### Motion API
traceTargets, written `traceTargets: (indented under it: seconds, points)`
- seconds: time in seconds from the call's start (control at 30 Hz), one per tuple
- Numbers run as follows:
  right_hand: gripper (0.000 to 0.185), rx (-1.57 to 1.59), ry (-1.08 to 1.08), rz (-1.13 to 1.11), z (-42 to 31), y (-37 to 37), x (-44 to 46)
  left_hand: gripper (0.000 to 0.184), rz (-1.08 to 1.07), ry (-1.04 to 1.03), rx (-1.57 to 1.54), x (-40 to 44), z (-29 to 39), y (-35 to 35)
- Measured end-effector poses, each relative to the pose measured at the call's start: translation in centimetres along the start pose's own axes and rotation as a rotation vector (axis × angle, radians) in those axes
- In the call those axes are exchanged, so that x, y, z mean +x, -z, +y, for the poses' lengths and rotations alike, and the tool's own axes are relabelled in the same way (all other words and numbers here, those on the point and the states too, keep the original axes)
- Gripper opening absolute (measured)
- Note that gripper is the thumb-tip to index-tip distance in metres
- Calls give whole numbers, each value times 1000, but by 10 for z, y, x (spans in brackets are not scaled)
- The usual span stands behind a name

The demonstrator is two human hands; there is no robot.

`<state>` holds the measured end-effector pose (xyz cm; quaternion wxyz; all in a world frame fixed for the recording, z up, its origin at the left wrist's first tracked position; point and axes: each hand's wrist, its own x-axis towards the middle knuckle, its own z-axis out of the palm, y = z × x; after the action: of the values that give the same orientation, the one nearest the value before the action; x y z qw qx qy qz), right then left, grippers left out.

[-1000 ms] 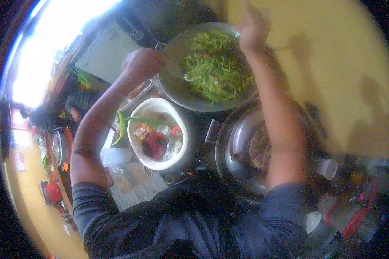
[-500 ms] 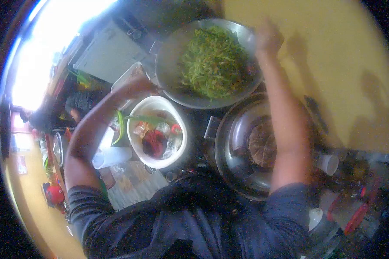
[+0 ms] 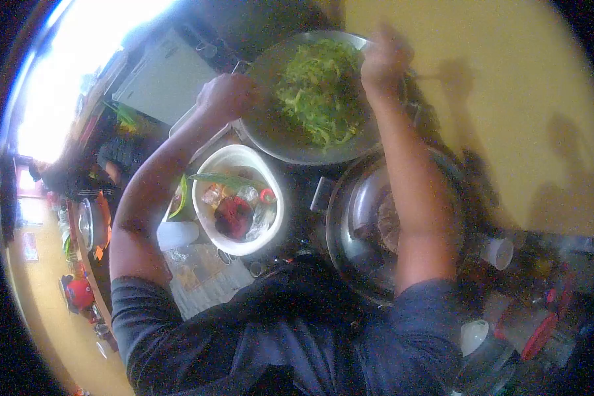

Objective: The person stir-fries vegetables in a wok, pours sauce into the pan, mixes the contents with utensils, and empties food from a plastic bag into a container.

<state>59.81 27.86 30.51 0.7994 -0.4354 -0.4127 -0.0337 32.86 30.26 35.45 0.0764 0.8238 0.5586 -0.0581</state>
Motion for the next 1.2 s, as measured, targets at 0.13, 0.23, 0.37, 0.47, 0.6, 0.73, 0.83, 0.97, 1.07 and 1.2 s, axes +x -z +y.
traceTargets:
  seconds: [0.13,0.23,0.37,0.47,0.6,0.73,0.83,0.97,1.07,1.2]
  points:
    - [41,134,27,-175,-27,-9,4,20,127,-72,242,-28,5,26]
    - [42,161,60,-270,-33,-3,-3,18,109,-169,338,-45,6,27]
    - [42,162,-375,-434,-22,20,-24,24,252,-580,485,-68,-3,-27]
    - [42,-82,-328,-500,-7,44,-47,30,76,-411,497,-50,-7,-81]
    - [40,-81,-318,-493,-15,61,-58,25,115,-326,521,-65,-4,-66]
    - [40,-114,-207,-450,-33,68,-40,19,218,-297,496,-88,-10,-20]
    - [42,128,-388,-267,-27,60,-21,18,365,-193,409,-50,-23,-28]
    - [43,-382,406,-195,28,41,-1,21,437,-208,312,0,-21,-63]
    - [43,-529,486,-79,74,19,-3,24,311,-309,401,7,-9,-103]
    - [42,-577,606,-8,73,3,-3,24,228,-480,458,-50,-23,-55]
